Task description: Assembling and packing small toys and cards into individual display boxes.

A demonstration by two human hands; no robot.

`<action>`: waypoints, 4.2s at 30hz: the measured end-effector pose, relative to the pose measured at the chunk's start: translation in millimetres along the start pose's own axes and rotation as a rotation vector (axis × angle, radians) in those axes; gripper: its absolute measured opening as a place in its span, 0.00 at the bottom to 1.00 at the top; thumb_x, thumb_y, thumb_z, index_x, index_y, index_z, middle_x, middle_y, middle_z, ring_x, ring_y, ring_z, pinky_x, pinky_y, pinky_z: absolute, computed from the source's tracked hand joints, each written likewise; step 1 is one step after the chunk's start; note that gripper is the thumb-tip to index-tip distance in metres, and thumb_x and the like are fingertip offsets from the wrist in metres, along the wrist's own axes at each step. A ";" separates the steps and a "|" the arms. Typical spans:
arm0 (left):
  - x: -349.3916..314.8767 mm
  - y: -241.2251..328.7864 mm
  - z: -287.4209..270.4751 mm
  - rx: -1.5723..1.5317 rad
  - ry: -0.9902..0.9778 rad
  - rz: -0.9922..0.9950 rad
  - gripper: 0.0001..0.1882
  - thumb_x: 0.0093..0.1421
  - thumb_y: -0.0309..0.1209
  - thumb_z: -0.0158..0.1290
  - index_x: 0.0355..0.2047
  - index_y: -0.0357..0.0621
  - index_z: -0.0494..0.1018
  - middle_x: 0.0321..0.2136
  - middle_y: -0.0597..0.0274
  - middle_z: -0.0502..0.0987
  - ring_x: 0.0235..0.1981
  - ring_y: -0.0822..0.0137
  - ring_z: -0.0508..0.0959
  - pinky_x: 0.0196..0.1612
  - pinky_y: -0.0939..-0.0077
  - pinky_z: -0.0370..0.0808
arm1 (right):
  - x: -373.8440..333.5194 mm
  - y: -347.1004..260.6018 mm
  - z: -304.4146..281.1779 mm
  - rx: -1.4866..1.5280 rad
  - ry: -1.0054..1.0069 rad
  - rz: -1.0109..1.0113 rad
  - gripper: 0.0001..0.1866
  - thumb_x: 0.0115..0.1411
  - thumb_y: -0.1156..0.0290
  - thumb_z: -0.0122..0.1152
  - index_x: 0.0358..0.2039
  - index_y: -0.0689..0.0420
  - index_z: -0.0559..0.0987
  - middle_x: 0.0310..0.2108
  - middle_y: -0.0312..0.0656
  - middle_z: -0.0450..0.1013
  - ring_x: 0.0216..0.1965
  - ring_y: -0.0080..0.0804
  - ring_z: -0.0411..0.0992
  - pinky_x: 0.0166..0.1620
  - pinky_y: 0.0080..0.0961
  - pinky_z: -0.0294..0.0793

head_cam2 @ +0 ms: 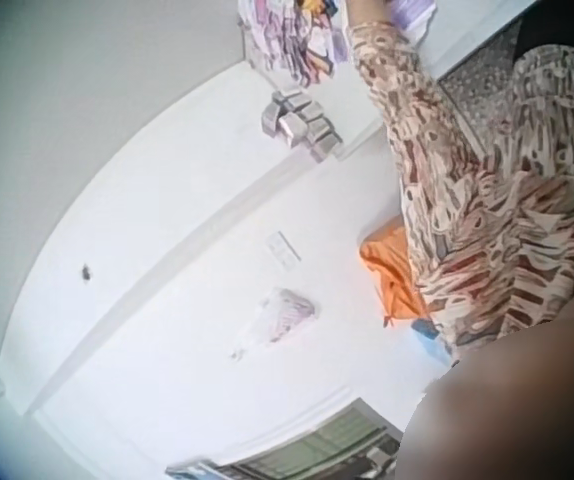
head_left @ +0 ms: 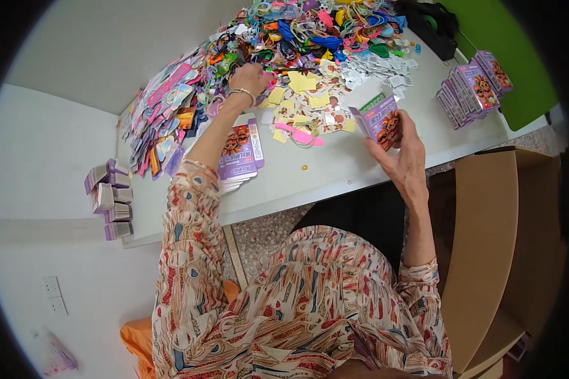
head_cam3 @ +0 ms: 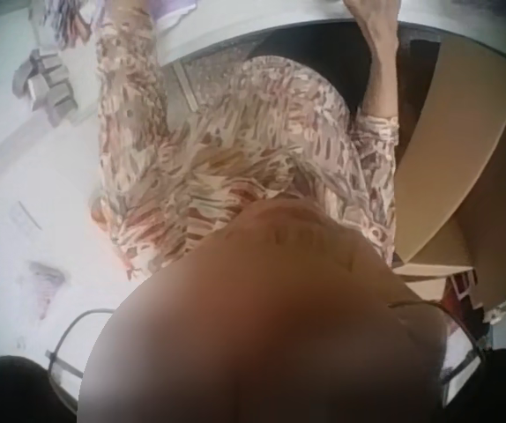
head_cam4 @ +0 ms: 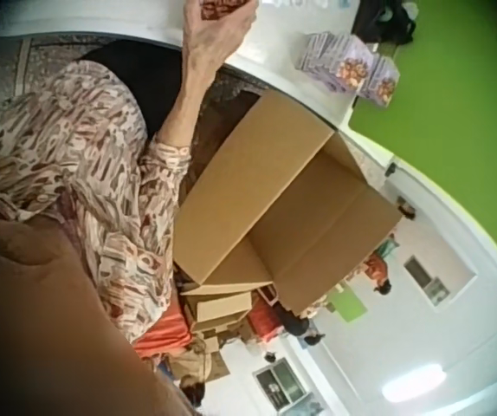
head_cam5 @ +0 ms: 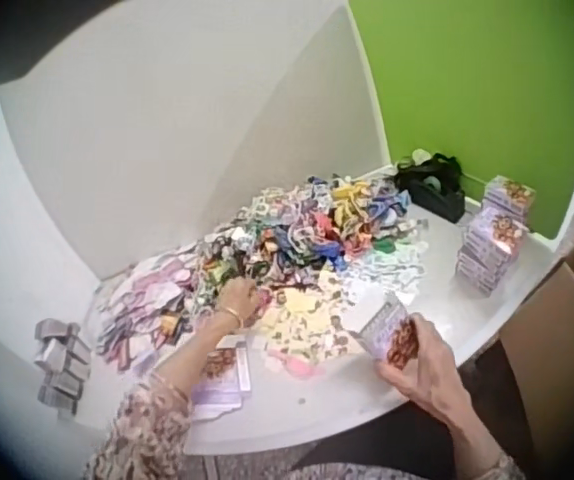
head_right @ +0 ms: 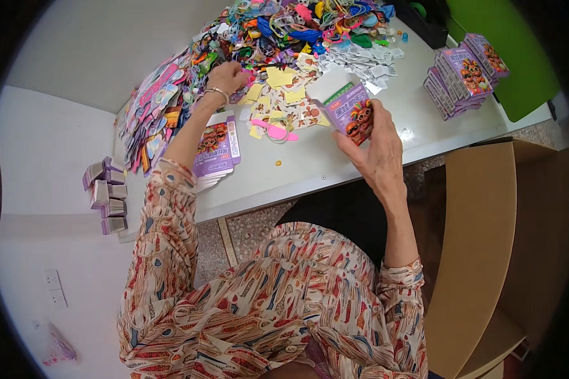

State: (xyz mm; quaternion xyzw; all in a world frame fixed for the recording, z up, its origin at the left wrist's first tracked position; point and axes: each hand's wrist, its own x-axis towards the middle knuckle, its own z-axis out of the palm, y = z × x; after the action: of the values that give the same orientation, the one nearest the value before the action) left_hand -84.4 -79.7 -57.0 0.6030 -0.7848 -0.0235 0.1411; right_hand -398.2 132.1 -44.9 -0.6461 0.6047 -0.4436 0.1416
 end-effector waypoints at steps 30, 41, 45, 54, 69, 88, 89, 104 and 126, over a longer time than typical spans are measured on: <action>-84.2 157.6 -47.2 -0.478 -0.142 0.377 0.13 0.56 0.31 0.59 0.40 0.39 0.75 0.31 0.64 0.80 0.27 0.73 0.78 0.30 0.81 0.74 | -19.0 -14.3 13.9 -0.173 -0.198 -0.021 0.39 0.46 0.61 0.68 0.54 0.66 0.63 0.37 0.52 0.69 0.40 0.50 0.70 0.42 0.41 0.72; -134.3 154.3 -19.0 -1.044 -0.005 0.082 0.19 0.56 0.27 0.59 0.49 0.39 0.71 0.41 0.57 0.77 0.36 0.69 0.78 0.38 0.78 0.76 | -10.1 -9.0 12.5 -0.014 -0.050 0.088 0.37 0.45 0.57 0.69 0.50 0.65 0.64 0.36 0.55 0.72 0.36 0.49 0.74 0.40 0.38 0.74; -146.4 179.8 2.2 -1.503 -0.062 -0.017 0.28 0.58 0.21 0.56 0.58 0.39 0.61 0.44 0.57 0.75 0.42 0.71 0.76 0.44 0.80 0.75 | -9.8 -18.9 13.3 0.014 -0.085 0.162 0.42 0.45 0.57 0.70 0.53 0.65 0.60 0.36 0.57 0.73 0.34 0.50 0.76 0.38 0.37 0.75; -144.9 177.8 4.9 -1.419 -0.144 0.037 0.22 0.58 0.19 0.57 0.53 0.36 0.68 0.41 0.59 0.76 0.40 0.75 0.76 0.41 0.82 0.76 | -10.7 -11.7 9.3 0.003 -0.115 0.019 0.52 0.41 0.58 0.72 0.62 0.64 0.54 0.38 0.58 0.74 0.38 0.53 0.76 0.42 0.38 0.75; -143.0 174.4 -15.6 -0.726 0.113 0.460 0.23 0.56 0.24 0.58 0.53 0.36 0.70 0.51 0.48 0.74 0.42 0.68 0.77 0.47 0.74 0.75 | 0.8 -20.3 -4.2 0.030 -0.305 0.077 0.45 0.40 0.59 0.67 0.56 0.65 0.59 0.31 0.54 0.74 0.31 0.51 0.76 0.35 0.39 0.76; -133.4 181.4 -8.4 -1.196 -0.141 -0.017 0.10 0.60 0.28 0.55 0.40 0.36 0.79 0.23 0.63 0.80 0.23 0.80 0.75 0.26 0.82 0.70 | -14.9 -5.1 -5.8 -0.072 -0.220 -0.174 0.44 0.39 0.62 0.67 0.56 0.66 0.60 0.42 0.54 0.70 0.32 0.50 0.75 0.34 0.36 0.76; -132.3 182.1 -9.1 -1.218 -0.132 -0.036 0.10 0.60 0.28 0.55 0.40 0.37 0.79 0.23 0.60 0.80 0.22 0.79 0.75 0.25 0.80 0.70 | -13.6 -5.3 -5.5 -0.066 -0.222 -0.170 0.44 0.39 0.62 0.66 0.56 0.66 0.61 0.42 0.54 0.70 0.32 0.50 0.75 0.34 0.36 0.76; -157.6 202.5 -29.5 -0.524 0.103 0.431 0.16 0.58 0.19 0.49 0.48 0.34 0.72 0.36 0.41 0.77 0.33 0.46 0.79 0.35 0.64 0.75 | -24.3 -1.5 -9.9 -0.094 -0.258 -0.131 0.47 0.42 0.58 0.67 0.58 0.65 0.55 0.40 0.58 0.69 0.36 0.55 0.74 0.35 0.42 0.75; -127.7 198.9 -3.3 -0.890 -0.121 0.225 0.16 0.63 0.28 0.51 0.50 0.35 0.74 0.35 0.63 0.80 0.32 0.78 0.75 0.35 0.82 0.73 | -18.0 0.2 -15.7 -0.083 -0.200 -0.158 0.45 0.41 0.61 0.65 0.57 0.65 0.55 0.27 0.55 0.73 0.28 0.54 0.75 0.31 0.40 0.74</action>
State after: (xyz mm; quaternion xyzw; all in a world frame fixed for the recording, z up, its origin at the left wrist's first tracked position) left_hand -240.7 96.4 -37.3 0.3924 -0.7658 -0.3777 0.3420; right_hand -407.8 154.0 -43.4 -0.7380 0.5528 -0.3613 0.1388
